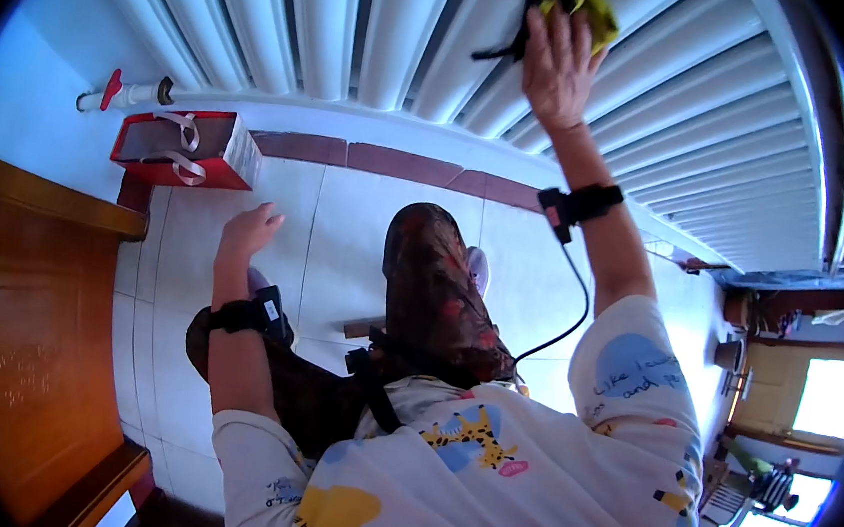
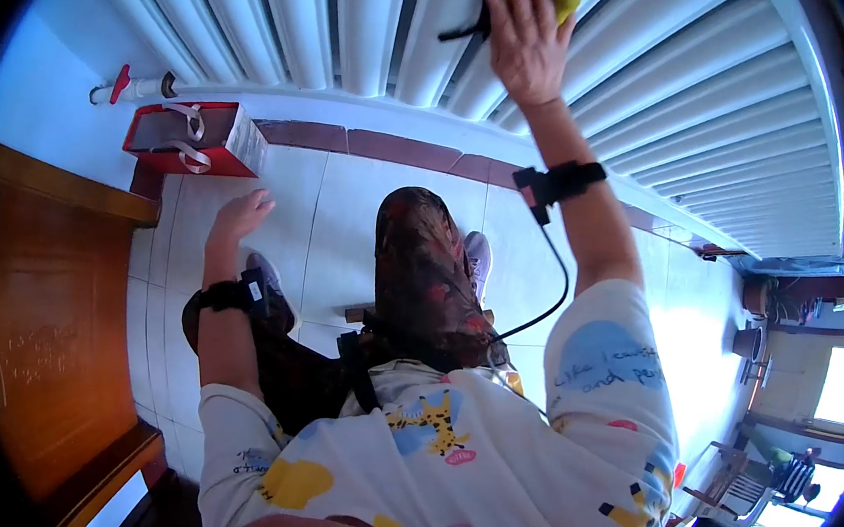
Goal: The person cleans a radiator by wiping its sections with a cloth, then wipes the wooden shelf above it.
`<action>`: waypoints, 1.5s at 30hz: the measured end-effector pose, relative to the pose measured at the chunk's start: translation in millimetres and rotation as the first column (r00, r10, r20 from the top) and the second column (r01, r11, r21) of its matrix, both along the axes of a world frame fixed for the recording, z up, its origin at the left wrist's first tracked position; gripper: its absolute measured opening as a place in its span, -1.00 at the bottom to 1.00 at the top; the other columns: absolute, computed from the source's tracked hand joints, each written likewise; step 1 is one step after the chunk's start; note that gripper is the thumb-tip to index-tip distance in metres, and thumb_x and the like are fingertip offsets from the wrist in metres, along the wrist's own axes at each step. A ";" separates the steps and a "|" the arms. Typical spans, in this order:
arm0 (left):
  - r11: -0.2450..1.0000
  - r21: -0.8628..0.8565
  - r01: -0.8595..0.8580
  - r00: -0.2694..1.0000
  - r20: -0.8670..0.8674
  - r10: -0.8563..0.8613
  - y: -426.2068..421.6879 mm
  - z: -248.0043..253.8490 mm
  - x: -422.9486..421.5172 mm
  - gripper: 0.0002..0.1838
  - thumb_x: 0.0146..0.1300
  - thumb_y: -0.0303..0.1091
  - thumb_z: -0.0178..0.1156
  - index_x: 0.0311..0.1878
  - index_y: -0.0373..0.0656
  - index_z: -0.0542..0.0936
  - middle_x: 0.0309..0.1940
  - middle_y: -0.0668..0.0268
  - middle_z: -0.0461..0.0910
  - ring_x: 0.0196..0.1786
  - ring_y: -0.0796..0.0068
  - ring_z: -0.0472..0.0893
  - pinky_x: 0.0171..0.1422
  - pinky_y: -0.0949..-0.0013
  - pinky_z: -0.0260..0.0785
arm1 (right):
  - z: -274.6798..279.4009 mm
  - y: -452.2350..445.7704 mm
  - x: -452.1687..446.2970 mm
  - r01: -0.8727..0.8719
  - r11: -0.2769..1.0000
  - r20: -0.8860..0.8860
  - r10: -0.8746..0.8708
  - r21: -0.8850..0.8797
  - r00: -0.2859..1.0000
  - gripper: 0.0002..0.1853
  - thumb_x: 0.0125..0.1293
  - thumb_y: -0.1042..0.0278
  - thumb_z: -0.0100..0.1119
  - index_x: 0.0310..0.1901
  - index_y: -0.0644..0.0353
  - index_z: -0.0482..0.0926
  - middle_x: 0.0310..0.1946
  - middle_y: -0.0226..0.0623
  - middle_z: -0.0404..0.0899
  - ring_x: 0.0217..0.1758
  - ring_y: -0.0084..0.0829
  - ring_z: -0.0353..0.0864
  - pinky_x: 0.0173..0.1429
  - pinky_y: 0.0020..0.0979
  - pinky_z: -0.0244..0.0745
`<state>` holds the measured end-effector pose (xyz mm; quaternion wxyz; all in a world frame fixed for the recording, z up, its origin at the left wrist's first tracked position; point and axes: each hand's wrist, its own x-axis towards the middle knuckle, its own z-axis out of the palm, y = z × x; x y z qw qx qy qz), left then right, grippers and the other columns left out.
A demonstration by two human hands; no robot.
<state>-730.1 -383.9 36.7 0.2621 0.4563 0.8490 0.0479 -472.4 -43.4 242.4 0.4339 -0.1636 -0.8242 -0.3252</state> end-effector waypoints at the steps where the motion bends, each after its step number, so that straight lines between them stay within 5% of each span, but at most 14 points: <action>1: 1.000 -0.003 -0.001 1.000 0.002 0.001 -0.1 2.6 0.1 -0.48 0.28 0.04 -0.10 0.15 -0.12 0.41 0.03 0.07 0.50 0.07 0.07 0.48 0.17 0.17 0.28 | -20.6 -2.9 2.0 0.049 0.998 0.062 -0.047 -0.038 0.997 -0.42 0.11 0.33 0.12 0.22 -0.22 0.33 0.16 -0.33 0.34 0.31 -0.23 0.18 0.20 0.19 0.08; 9: 0.999 -0.022 0.029 0.999 0.029 -0.028 -5.4 -11.6 -8.7 -0.50 0.29 0.00 -0.10 0.14 -0.14 0.40 0.08 0.07 0.45 0.16 0.09 0.41 0.24 0.17 0.21 | -147.0 -22.7 35.1 0.259 0.943 0.576 -0.097 -0.207 0.812 -0.41 0.17 0.36 0.00 0.28 -0.19 0.25 0.32 -0.56 0.14 0.37 -0.53 0.08 0.38 0.06 -0.02; 14: 0.999 -0.033 -0.013 1.000 0.001 0.013 -9.4 5.9 2.5 -0.52 0.29 -0.03 -0.10 0.12 -0.18 0.42 0.08 0.06 0.45 0.16 0.08 0.40 0.24 0.18 0.20 | -133.8 -28.8 50.7 0.205 0.965 0.684 -0.039 -0.163 0.728 -0.39 0.20 0.30 0.04 0.31 -0.20 0.18 0.36 -0.66 0.04 0.36 -0.54 0.09 0.44 0.01 -0.09; 16: 1.000 -0.028 -0.010 1.000 0.014 0.011 -11.8 11.2 7.0 -0.51 0.28 -0.03 -0.10 0.10 -0.20 0.43 0.08 0.06 0.45 0.16 0.07 0.40 0.24 0.18 0.20 | -115.7 -19.2 62.4 0.236 0.972 0.720 -0.182 0.026 0.670 -0.33 0.17 0.35 0.09 0.32 -0.31 0.15 0.38 -0.68 0.01 0.36 -0.53 0.09 0.44 0.02 -0.08; 17: 0.999 -0.048 -0.005 1.000 0.021 0.006 -12.7 16.7 6.6 -0.51 0.28 -0.03 -0.09 0.09 -0.21 0.44 0.09 0.05 0.45 0.16 0.07 0.40 0.25 0.18 0.20 | -106.9 1.3 69.3 0.125 0.991 0.552 -0.128 0.043 0.824 -0.27 0.14 0.46 0.11 0.32 -0.38 0.12 0.39 -0.67 -0.01 0.37 -0.49 0.08 0.44 0.04 -0.05; 19: 0.996 -0.086 0.006 0.999 0.035 -0.003 -14.0 14.7 4.0 -0.51 0.27 -0.02 -0.08 0.08 -0.22 0.45 0.09 0.05 0.44 0.17 0.07 0.39 0.25 0.18 0.20 | -44.8 10.7 68.2 0.313 0.946 0.494 -0.312 0.083 0.812 -0.27 0.08 0.51 0.14 0.29 -0.30 0.19 0.34 -0.52 0.08 0.41 -0.38 0.01 0.39 0.16 -0.06; 20: 0.999 -0.048 0.016 1.000 0.011 -0.015 -13.9 5.5 -0.5 -0.49 0.27 0.00 -0.08 0.11 -0.19 0.42 0.07 0.05 0.46 0.15 0.07 0.42 0.23 0.15 0.22 | -2.0 3.4 59.5 0.275 0.951 0.294 -0.225 -0.140 0.929 -0.29 0.05 0.48 0.17 0.26 -0.28 0.24 0.32 -0.42 0.11 0.42 -0.30 0.02 0.37 0.18 -0.11; 21: 0.999 -0.015 0.030 0.999 -0.013 -0.030 -16.0 -1.6 -3.3 -0.48 0.27 0.02 -0.07 0.15 -0.15 0.40 0.05 0.05 0.48 0.13 0.06 0.44 0.20 0.12 0.25 | 43.9 -10.3 53.0 0.294 0.956 0.235 -0.286 0.003 0.929 -0.40 0.19 0.36 0.06 0.28 -0.13 0.19 0.27 -0.25 0.20 0.39 -0.22 0.08 0.38 0.14 -0.17; 22: 0.999 -0.033 0.041 0.999 -0.010 -0.042 -17.2 -3.6 -4.5 -0.48 0.27 0.02 -0.07 0.15 -0.15 0.40 0.05 0.05 0.48 0.13 0.06 0.44 0.20 0.12 0.25 | 72.1 -1.3 50.4 0.066 0.988 0.070 -0.076 0.142 0.995 -0.41 0.23 0.34 -0.01 0.32 -0.03 0.12 0.30 -0.09 0.13 0.39 -0.03 0.05 0.36 0.19 -0.21; 26: 1.000 -0.006 -0.008 1.000 0.007 0.008 -16.4 9.5 1.1 -0.49 0.29 -0.01 -0.09 0.16 -0.15 0.39 0.08 0.06 0.46 0.14 0.07 0.43 0.24 0.16 0.22 | 138.2 -12.3 23.5 0.094 0.983 -0.246 -0.054 0.155 0.968 -0.49 0.29 0.36 -0.18 0.28 0.26 0.17 0.33 0.06 0.03 0.43 0.05 -0.11 0.43 -0.02 -0.29; 30: 0.998 -0.060 -0.035 0.999 -0.015 0.034 -9.1 20.3 2.5 -0.50 0.30 -0.02 -0.10 0.17 -0.15 0.38 0.10 0.07 0.45 0.16 0.09 0.42 0.26 0.19 0.20 | 77.0 6.9 15.5 -0.003 0.995 -0.343 0.039 0.105 0.939 -0.45 0.27 0.35 -0.12 0.31 0.21 0.15 0.35 0.04 0.01 0.43 0.02 -0.09 0.44 -0.03 -0.25; 32: 0.999 -0.044 -0.004 1.000 -0.013 0.003 -6.5 9.5 -3.6 -0.49 0.30 -0.02 -0.10 0.17 -0.16 0.38 0.10 0.06 0.45 0.15 0.09 0.43 0.25 0.19 0.21 | 21.8 -1.6 9.6 -0.063 0.998 -0.333 0.068 0.027 0.941 -0.39 0.27 0.29 -0.06 0.34 0.07 0.03 0.30 0.17 0.03 0.38 0.12 0.00 0.35 0.23 -0.25; 38: 0.999 -0.020 0.047 0.999 -0.005 -0.047 0.8 2.0 -3.0 -0.49 0.29 -0.01 -0.09 0.15 -0.18 0.39 0.04 0.03 0.48 0.07 0.04 0.47 0.17 0.15 0.26 | -113.3 -16.0 16.4 0.078 0.950 -0.216 -0.148 -0.303 0.965 -0.40 0.23 0.31 0.01 0.29 0.13 0.07 0.23 0.36 0.03 0.32 0.31 0.00 0.32 0.22 -0.14; 45: 0.997 -0.017 0.070 0.997 0.024 -0.069 6.5 -12.0 -1.0 -0.48 0.28 -0.02 -0.08 0.17 -0.18 0.38 0.04 0.03 0.47 0.09 0.04 0.46 0.18 0.16 0.26 | -191.0 -52.1 41.5 0.094 0.821 -0.098 -0.180 -0.563 0.979 -0.37 0.01 0.65 0.03 0.19 -0.01 0.33 0.17 0.05 0.21 0.20 0.11 0.23 0.25 -0.02 0.19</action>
